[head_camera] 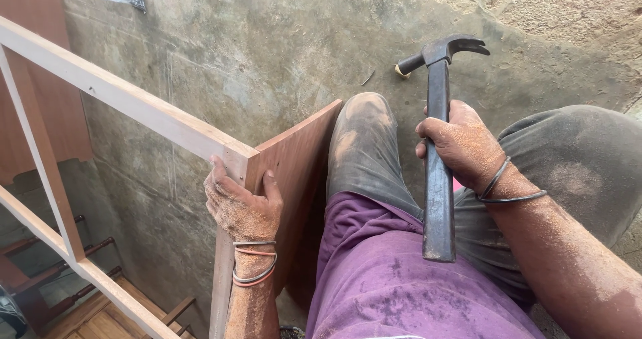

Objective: The person sits on the floor assembling a wooden frame, positioning nails at the corner joints and hammering them in. They use a pry bar to adjust and hold a joint, then hammer nails along the frame rails, at one point picking up a second hammer to continue fastening.

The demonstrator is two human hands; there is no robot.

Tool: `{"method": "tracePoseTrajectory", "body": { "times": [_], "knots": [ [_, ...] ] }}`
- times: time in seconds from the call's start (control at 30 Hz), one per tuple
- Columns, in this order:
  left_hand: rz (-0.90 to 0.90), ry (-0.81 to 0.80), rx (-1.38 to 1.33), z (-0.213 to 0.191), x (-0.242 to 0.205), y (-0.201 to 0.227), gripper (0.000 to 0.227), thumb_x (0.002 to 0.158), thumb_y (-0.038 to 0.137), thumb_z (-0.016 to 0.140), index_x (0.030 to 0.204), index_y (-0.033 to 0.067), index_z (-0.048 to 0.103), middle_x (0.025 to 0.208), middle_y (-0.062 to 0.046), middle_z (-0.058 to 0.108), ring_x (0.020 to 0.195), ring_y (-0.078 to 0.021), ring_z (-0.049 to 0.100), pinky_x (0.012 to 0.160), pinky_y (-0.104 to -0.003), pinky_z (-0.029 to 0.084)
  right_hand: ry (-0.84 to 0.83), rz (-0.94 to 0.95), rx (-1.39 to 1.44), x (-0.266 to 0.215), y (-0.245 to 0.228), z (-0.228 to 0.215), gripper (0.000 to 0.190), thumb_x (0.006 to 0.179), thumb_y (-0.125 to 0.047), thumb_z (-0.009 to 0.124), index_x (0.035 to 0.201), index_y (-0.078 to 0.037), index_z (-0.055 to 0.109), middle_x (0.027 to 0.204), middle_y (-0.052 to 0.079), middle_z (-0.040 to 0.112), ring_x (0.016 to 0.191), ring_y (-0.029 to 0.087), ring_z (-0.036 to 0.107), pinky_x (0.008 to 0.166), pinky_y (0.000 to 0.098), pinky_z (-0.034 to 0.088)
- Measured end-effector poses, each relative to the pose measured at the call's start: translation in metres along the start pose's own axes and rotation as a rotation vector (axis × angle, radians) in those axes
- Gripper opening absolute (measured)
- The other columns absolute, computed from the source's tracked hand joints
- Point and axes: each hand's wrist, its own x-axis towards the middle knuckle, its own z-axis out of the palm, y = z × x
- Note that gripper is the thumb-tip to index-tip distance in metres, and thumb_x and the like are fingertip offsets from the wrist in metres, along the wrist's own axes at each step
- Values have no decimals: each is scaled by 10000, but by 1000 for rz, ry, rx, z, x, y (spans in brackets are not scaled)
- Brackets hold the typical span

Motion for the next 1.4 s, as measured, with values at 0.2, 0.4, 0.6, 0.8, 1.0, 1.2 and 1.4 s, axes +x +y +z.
{"method": "tracePoseTrajectory", "body": {
  "times": [0.2,0.4,0.6,0.8,1.0,1.2,1.4],
  "knots": [
    [3,16,10,1,-1,1,974,903,398,810,1594,-11,259,1427,-227,491,1315,-415,508,1034,-593,424,12,18,-22,-1,-2,0,214,860,-106,626,1007,16,530,729,129,661,575,197,656,504,332,537],
    [-10,11,28,1,0,2,958,932,450,794,1585,-11,267,1421,-232,494,1312,-418,511,1027,-594,426,17,-30,-64,0,0,0,220,859,-119,635,994,23,535,741,113,662,598,190,683,504,324,543],
    [11,19,9,-1,0,1,922,939,398,773,1585,-20,265,1393,-248,492,1302,-430,511,1035,-589,432,14,-23,-101,1,-1,0,228,860,-117,631,999,39,540,738,124,671,605,185,690,503,320,534],
    [31,27,-1,-3,0,2,905,904,305,759,1588,-27,268,1394,-254,497,1299,-433,522,1045,-587,440,17,-25,-118,0,-2,0,235,858,-116,634,994,51,538,747,121,672,608,181,700,510,315,545],
    [35,35,-1,-3,1,2,922,880,291,774,1584,-29,274,1395,-253,501,1296,-433,526,1043,-586,440,39,-30,-124,-1,-2,2,273,855,-133,645,1002,54,512,753,118,668,610,185,708,505,327,539],
    [30,43,5,-2,2,3,916,901,331,784,1573,-36,282,1399,-259,505,1273,-437,533,1030,-582,442,13,-27,-164,0,-3,1,260,847,-141,626,999,52,541,732,137,684,610,197,709,513,326,541],
    [20,37,12,-2,1,2,917,915,359,789,1572,-36,285,1379,-262,509,1262,-440,535,1032,-581,437,40,-14,-185,0,-3,2,284,847,-144,640,1015,51,521,736,143,682,608,201,709,517,330,541]
  ]
}}
